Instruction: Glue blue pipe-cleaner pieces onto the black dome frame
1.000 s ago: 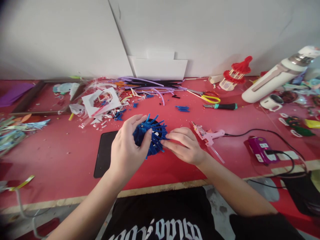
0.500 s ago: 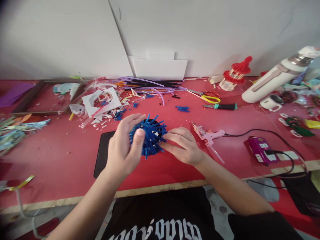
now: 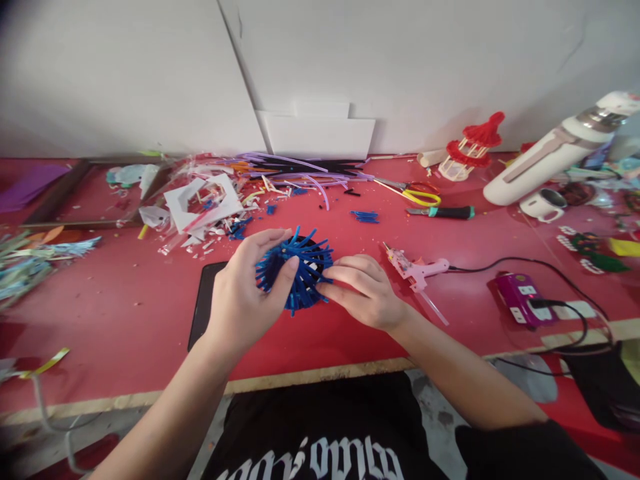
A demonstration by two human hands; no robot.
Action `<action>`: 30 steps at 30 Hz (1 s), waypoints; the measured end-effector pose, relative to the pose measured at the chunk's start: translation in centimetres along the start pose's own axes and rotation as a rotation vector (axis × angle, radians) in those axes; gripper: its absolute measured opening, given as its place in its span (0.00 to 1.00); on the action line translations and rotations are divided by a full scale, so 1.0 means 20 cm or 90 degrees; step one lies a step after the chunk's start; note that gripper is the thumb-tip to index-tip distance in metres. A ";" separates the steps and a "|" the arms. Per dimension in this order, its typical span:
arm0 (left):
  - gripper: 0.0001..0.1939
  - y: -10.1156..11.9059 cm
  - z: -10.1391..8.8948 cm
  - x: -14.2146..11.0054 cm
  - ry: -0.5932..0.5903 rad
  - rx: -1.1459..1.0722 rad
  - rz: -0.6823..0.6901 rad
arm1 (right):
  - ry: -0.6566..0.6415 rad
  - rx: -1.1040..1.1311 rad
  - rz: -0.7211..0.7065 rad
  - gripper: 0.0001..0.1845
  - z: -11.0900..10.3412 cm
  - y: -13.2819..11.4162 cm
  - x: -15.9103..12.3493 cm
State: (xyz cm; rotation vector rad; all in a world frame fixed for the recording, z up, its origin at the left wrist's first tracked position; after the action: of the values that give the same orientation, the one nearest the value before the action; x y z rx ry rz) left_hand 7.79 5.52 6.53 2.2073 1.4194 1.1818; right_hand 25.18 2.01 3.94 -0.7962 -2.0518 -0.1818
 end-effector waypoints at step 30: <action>0.19 -0.13 0.00 0.14 -0.252 -0.170 0.091 | 0.123 -0.022 0.104 0.18 -0.18 0.08 0.02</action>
State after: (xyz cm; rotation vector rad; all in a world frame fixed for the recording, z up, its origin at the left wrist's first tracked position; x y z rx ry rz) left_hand 6.66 9.23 6.37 2.2190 0.9063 0.8504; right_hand 28.56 1.94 6.16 -0.9269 -1.7976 -0.1954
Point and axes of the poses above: each hand's wrist, its own x-axis towards the middle knuckle, its own z-axis out of the palm, y = z × x, the point moved 7 cm from there along x, towards the middle knuckle, and after that the axes turned 6 degrees about z, right-handed, at the moved point
